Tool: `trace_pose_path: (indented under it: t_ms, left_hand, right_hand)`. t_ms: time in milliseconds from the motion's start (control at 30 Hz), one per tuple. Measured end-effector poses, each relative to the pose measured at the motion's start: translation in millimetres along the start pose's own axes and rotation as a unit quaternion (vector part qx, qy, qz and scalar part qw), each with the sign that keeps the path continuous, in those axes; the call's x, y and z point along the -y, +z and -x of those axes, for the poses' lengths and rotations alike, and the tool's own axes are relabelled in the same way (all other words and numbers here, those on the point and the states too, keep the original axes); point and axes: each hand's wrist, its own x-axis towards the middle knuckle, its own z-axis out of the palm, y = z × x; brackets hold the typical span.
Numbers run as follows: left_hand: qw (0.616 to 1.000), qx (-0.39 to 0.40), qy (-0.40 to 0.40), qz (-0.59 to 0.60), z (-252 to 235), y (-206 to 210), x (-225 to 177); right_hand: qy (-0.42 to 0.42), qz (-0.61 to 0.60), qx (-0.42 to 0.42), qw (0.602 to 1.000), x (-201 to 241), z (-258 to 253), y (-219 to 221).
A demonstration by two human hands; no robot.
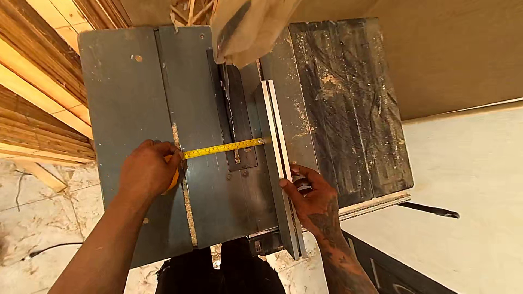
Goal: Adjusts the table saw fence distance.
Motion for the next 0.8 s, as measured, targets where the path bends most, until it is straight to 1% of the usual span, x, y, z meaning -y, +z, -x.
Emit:
trace_pose_path:
  t_ms: [200, 300, 400, 567, 633, 733, 800]
  left_hand:
    - [1.000, -0.004, -0.018, -0.003, -4, 7, -23]
    - [0.999, 0.002, -0.035, -0.005, -5, 8, -25]
    - [0.999, -0.008, -0.037, -0.007, -5, 10, -25]
    - [0.999, -0.015, -0.043, -0.002, -4, 12, -25]
    - [0.999, -0.016, -0.043, -0.004, -4, 13, -24]
    - [0.999, -0.030, -0.031, -0.002, -3, 15, -22]
    - [0.999, -0.035, -0.025, -0.003, -3, 15, -22]
  right_hand:
    - [-0.055, 0.025, 0.019, 0.998, -1, -14, 7]
    - [-0.075, 0.031, 0.021, 0.996, -2, -23, 9]
    - [-0.100, 0.022, 0.016, 0.995, -5, -29, 12]
    - [-0.108, 0.038, 0.009, 0.993, 0, -20, 5]
    - [-0.100, 0.055, 0.008, 0.993, 2, -11, 2]
    - [-0.063, 0.121, 0.042, 0.990, -4, 1, 7]
    - [-0.065, 0.145, 0.051, 0.986, -12, 3, 16]
